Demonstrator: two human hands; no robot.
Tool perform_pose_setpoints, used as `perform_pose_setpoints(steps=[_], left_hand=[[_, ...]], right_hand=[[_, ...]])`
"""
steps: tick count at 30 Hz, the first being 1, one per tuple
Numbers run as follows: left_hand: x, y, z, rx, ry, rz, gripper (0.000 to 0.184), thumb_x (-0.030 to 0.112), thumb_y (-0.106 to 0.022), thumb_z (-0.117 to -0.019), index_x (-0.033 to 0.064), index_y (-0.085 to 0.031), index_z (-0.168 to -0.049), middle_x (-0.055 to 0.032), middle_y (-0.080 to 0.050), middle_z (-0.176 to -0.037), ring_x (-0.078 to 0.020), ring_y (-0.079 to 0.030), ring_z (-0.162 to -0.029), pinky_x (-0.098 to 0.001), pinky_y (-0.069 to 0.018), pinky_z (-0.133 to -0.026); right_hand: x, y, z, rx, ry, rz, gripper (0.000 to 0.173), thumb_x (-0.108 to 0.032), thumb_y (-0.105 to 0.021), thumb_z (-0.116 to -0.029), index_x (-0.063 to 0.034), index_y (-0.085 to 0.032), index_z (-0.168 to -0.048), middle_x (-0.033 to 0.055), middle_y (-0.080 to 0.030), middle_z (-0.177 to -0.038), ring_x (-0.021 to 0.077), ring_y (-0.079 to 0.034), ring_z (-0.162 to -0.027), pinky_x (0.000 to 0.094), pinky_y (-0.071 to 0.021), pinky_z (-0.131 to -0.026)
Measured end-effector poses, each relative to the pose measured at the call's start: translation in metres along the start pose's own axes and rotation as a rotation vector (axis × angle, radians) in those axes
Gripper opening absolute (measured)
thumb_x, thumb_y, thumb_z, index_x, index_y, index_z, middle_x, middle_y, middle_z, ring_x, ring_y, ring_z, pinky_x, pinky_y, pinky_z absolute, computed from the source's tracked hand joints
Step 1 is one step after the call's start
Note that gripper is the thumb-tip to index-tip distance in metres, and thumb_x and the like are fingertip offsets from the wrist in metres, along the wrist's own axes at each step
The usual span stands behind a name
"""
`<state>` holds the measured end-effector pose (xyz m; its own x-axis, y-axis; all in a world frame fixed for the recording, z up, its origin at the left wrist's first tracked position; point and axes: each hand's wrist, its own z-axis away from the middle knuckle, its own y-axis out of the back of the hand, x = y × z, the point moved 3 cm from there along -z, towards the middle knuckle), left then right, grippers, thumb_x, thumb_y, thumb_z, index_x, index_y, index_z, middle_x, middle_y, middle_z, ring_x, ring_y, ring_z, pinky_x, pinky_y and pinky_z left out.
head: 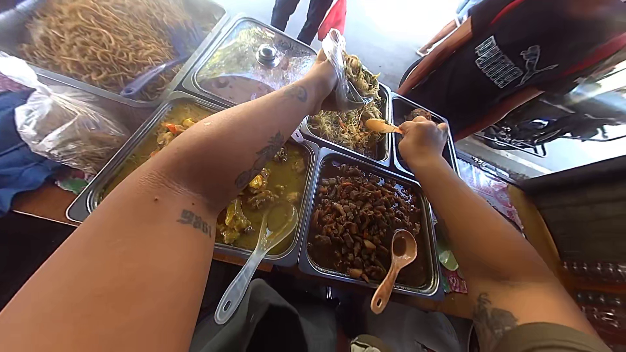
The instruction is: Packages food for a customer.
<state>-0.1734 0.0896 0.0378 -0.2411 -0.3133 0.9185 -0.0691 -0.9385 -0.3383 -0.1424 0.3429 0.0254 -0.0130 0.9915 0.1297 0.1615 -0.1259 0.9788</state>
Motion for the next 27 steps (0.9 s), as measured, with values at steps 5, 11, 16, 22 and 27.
perform_pose_setpoints(steps=[5,11,16,22,27], left_hand=[[0.005,0.006,0.008,-0.003,-0.009,0.000,0.044,0.044,-0.031,-0.1119,0.0337,-0.028,-0.155,-0.0155,-0.061,-0.121,-0.0296,-0.066,-0.097,-0.0469,-0.0578,-0.071],[0.009,0.018,0.012,0.005,-0.001,0.002,0.041,0.041,-0.031,-0.1120,0.0340,-0.030,-0.153,-0.0169,-0.064,-0.111,-0.0302,-0.069,-0.087,-0.0448,-0.0593,-0.066],[0.011,0.018,0.016,0.017,0.015,0.000,0.045,0.045,-0.030,-0.1113,0.0339,-0.028,-0.155,-0.0179,-0.063,-0.117,-0.0320,-0.069,-0.091,-0.0469,-0.0594,-0.068],[0.009,0.023,0.014,0.040,0.013,-0.027,0.046,0.048,-0.032,-0.1105,0.0301,-0.031,-0.153,-0.0188,-0.064,-0.109,-0.0315,-0.068,-0.087,-0.0460,-0.0590,-0.067],[0.009,0.033,0.019,0.094,-0.014,-0.078,0.046,0.048,-0.034,-0.1101,0.0295,-0.033,-0.152,-0.0169,-0.063,-0.121,-0.0319,-0.068,-0.098,-0.0516,-0.0589,-0.072]], right_hand=[[0.005,0.000,0.009,-0.106,0.022,-0.165,0.025,-0.013,-0.059,-0.1012,-0.0148,-0.077,-0.118,0.0154,-0.071,-0.121,0.0391,-0.064,-0.117,0.0713,-0.0367,-0.104],[0.011,0.000,0.007,-0.284,-0.141,-0.218,0.021,-0.017,-0.064,-0.1001,-0.0138,-0.078,-0.116,0.0199,-0.072,-0.117,0.0443,-0.063,-0.116,0.0736,-0.0408,-0.097],[-0.023,-0.028,0.001,-0.449,-0.223,-0.629,0.022,-0.011,-0.071,-0.0957,-0.0044,-0.074,-0.116,0.0194,-0.070,-0.109,0.0303,-0.064,-0.094,0.0532,-0.0508,-0.086],[-0.040,-0.041,-0.013,-0.477,-0.319,-0.877,0.025,-0.006,-0.068,-0.0963,-0.0057,-0.072,-0.121,0.0111,-0.068,-0.104,0.0148,-0.059,-0.079,0.0338,-0.0510,-0.073],[-0.024,-0.021,-0.009,-0.419,-0.368,-1.040,0.023,-0.007,-0.065,-0.0993,-0.0030,-0.069,-0.122,0.0095,-0.069,-0.107,0.0105,-0.062,-0.082,0.0274,-0.0517,-0.075]])
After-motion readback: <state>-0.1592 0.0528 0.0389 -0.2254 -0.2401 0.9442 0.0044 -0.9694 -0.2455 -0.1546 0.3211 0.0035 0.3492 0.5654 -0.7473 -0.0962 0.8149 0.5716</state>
